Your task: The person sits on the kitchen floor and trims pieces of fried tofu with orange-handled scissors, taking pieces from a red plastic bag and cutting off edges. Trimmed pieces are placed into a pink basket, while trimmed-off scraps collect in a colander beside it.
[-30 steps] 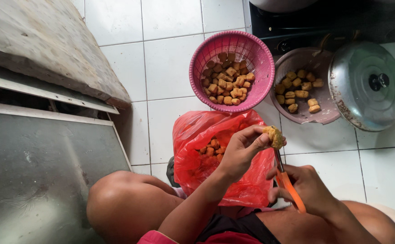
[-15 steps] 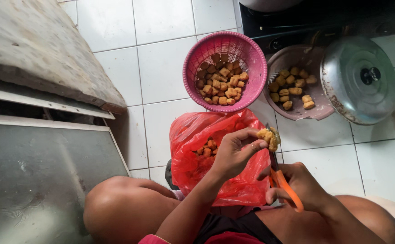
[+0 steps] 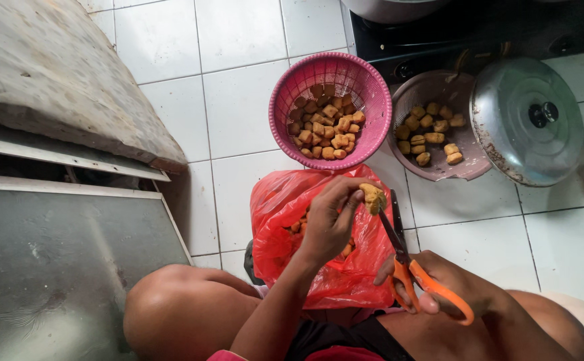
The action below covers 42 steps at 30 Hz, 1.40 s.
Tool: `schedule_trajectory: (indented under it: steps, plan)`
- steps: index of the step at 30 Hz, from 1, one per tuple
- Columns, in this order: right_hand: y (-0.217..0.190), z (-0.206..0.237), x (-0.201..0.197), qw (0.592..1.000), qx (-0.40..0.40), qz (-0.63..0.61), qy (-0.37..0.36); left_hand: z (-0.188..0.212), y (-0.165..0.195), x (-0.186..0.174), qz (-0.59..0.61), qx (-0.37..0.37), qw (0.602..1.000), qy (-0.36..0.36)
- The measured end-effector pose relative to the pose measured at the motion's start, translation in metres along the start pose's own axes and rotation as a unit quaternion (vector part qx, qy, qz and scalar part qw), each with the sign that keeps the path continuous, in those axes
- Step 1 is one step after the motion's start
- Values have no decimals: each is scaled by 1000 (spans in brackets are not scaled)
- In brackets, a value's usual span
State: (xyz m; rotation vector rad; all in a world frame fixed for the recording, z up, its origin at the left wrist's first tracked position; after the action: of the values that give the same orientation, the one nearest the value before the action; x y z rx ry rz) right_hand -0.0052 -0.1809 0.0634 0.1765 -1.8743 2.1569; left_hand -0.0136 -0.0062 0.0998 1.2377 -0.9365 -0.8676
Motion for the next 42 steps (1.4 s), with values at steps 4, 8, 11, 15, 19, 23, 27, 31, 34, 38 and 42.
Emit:
schedule_trajectory:
  steps: [4,8,11,15,19,23,27,31,34,38,42]
  plan:
    - [11,2,-1,999,31,9,-2,7,31,-16,-230,117,963,74]
    - [25,8,-10,993,101,8,55,9,46,-14,-356,183,913,75]
    - [30,13,-21,977,172,73,98,9,51,-15,-369,181,909,74]
    - [19,6,-22,976,148,102,123,8,41,-16,-249,87,964,25]
    - [24,9,-25,963,190,90,168,4,6,-1,-21,-63,997,-41]
    - [28,10,-27,971,155,71,165,-1,-22,10,207,-112,971,-49]
    - [31,14,-31,984,95,34,150,0,-38,10,276,-126,951,-61]
    - [38,17,-33,983,100,25,149,0,-53,4,300,-128,942,-73]
    - [29,7,-30,986,64,43,145,-8,-90,0,340,-159,925,-55]
    - [28,7,-34,960,169,109,197,-18,-184,-12,324,-248,907,102]
    - [12,-2,-19,969,157,159,107,-15,-251,30,294,-330,882,164]
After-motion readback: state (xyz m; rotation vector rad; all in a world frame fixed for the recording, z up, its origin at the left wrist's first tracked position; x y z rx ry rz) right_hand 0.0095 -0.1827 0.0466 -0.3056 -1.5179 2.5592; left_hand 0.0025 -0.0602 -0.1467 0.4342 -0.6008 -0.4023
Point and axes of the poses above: each hand's wrist, its own z-axis away from the middle knuckle, its own x-axis out of the palm, y = z × x, the point moved 9 cm from there along -z, towards the middle knuckle, and after that the axes turned 14 degrees about -x, right-handed, at the moved point
